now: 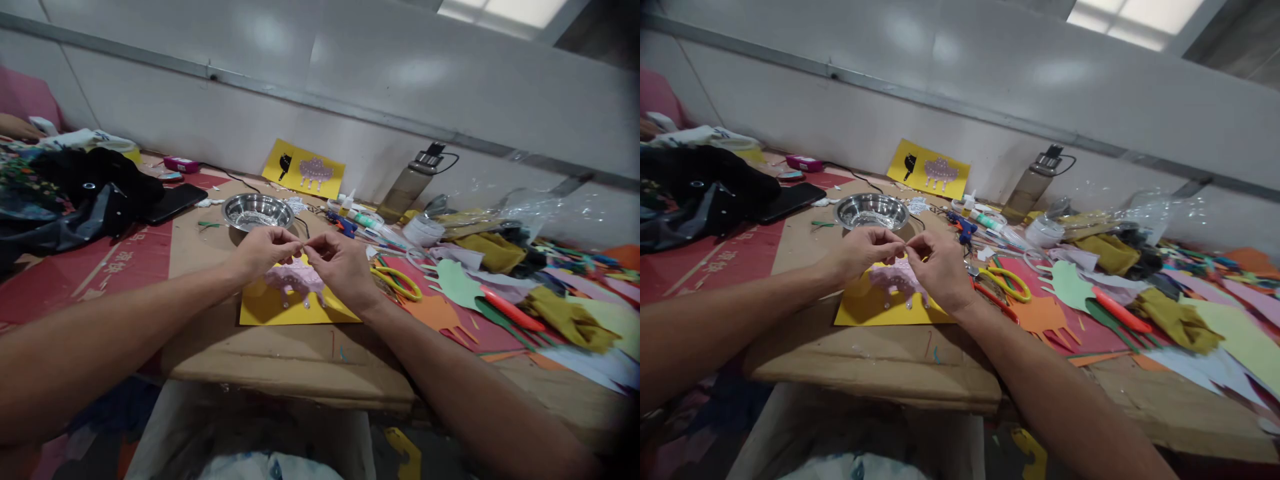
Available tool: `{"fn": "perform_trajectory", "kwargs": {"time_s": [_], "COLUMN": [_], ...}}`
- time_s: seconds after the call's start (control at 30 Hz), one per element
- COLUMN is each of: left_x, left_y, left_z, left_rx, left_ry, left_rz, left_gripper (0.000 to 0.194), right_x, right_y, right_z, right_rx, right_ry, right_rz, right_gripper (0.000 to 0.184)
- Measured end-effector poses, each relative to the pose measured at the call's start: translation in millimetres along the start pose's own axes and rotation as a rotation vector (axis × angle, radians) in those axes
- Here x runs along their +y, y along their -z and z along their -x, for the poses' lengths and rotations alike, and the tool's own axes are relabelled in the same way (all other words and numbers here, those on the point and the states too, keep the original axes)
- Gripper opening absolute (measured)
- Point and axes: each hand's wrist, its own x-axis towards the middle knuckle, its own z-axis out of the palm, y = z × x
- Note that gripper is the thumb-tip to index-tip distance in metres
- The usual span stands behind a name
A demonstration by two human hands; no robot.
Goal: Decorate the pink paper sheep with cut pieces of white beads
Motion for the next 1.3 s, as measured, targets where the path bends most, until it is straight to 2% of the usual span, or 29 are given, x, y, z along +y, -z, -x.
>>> {"fn": "perform_trajectory", "kwargs": {"time_s": [0.1,0.27,0.4,0.67,0.9,1.0,1.1,1.3], "left_x": [0.6,-1.1,-2.9,-3.8,-6.3,-1.7,6.4,10.6], "left_y": [1.0,0.3,-0.6,1.3,3.5,7.8,12.7,16.2], "left_z": [-0.1,-0.2,-0.7,-1.4,-4.3,-5.9,-5.8,-6.8], "left_rx": [-0.027,-0.086,-0.093,-0.092,-0.177,-0.077,0.090,0.122], "left_ry": [-0.006,0.046,0.075,0.060,0.124,0.059,-0.076,-0.122], "left_rz": [0.008,0.130,0.220,0.208,0.283,0.309,0.338,0.362], "left_gripper": [0.007,0.008,0.007,0.010,0.008,0.010,0.012,0.012], "right_x": [-3.8,-7.1,-6.3,-5.9,0.1,3.1,0.0,-9.0], "right_y": [0.4,2.8,1.7,0.5,5.0,0.8,-7.8,-22.9], "right_z": [-1.1,-4.8,-4.3,-2.5,-7.7,-5.4,-1.3,2.1], "right_rx": [0.038,-0.043,-0.081,-0.103,-0.188,-0.183,-0.214,-0.320], "right_ry": [0.013,-0.162,-0.204,-0.168,-0.291,-0.267,-0.135,0.053], "right_rz": [0.022,-0.244,-0.370,-0.350,-0.408,-0.291,-0.052,0.207], "right_gripper": [0.006,0.008,0.010,0.014,0.014,0.013,0.008,0.019]}}
